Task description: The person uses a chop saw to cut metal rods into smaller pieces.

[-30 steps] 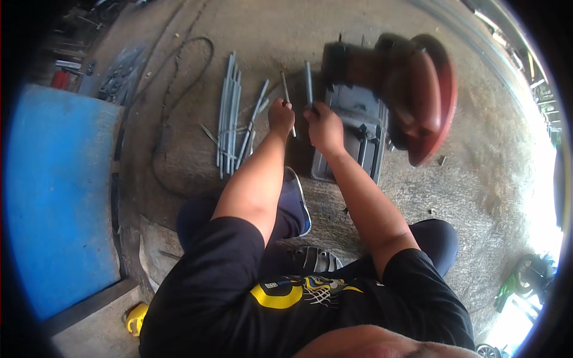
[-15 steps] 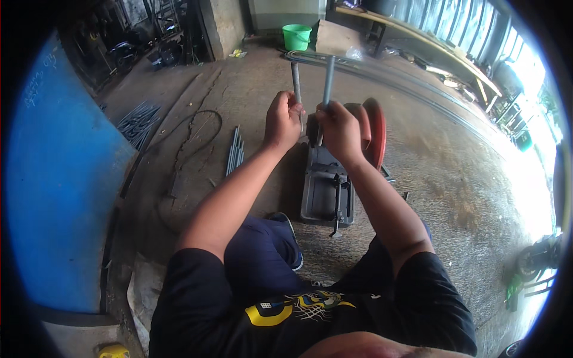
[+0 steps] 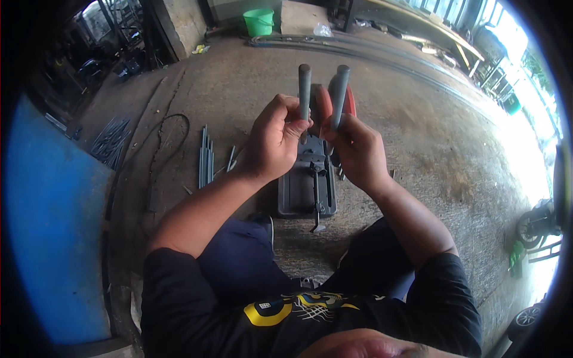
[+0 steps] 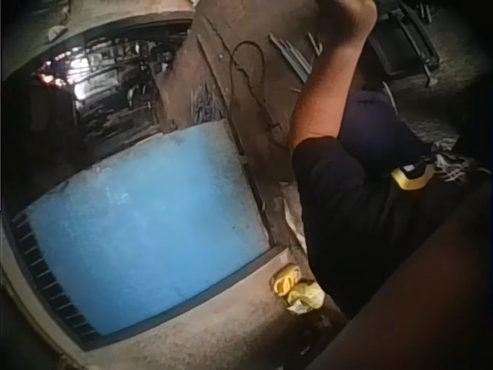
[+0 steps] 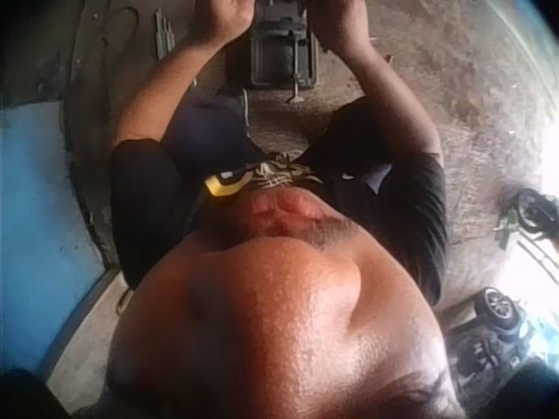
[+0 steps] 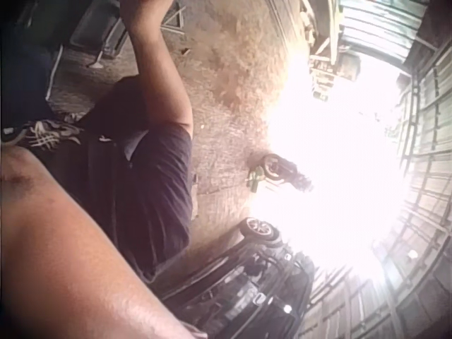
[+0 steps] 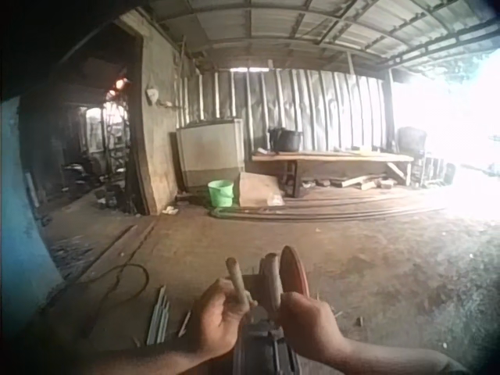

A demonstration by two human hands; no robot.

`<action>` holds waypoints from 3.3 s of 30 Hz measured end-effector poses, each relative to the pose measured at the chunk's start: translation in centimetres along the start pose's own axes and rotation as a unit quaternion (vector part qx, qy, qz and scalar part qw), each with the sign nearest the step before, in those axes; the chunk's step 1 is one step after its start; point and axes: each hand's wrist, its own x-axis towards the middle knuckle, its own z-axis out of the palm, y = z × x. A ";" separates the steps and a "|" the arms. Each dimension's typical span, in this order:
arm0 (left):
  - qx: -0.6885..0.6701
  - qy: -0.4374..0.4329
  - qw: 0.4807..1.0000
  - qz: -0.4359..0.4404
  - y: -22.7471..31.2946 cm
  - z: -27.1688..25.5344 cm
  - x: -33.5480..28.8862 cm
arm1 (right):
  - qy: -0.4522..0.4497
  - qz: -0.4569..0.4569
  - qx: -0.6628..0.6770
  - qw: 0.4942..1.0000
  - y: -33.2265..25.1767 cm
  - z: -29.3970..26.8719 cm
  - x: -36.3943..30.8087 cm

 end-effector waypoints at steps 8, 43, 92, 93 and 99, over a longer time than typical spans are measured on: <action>-0.327 0.086 0.898 -0.281 -1.9 1.4 1.1 | -0.046 0.138 0.035 0.989 2.3 -0.5 0.3; -0.450 0.234 0.790 -0.346 -0.4 -0.6 0.6 | -0.093 0.143 0.214 0.962 1.1 0.8 -0.1; -0.251 0.192 0.949 -0.024 0.6 -2.2 -0.1 | -0.161 0.133 0.222 0.952 3.5 0.1 0.4; -0.250 0.193 0.949 -0.023 0.4 -2.3 -0.3 | -0.162 0.132 0.221 0.953 3.5 0.0 0.4; -0.182 0.162 0.969 -0.050 0.7 -2.6 -0.8 | -0.175 0.119 0.132 0.969 3.3 0.2 0.2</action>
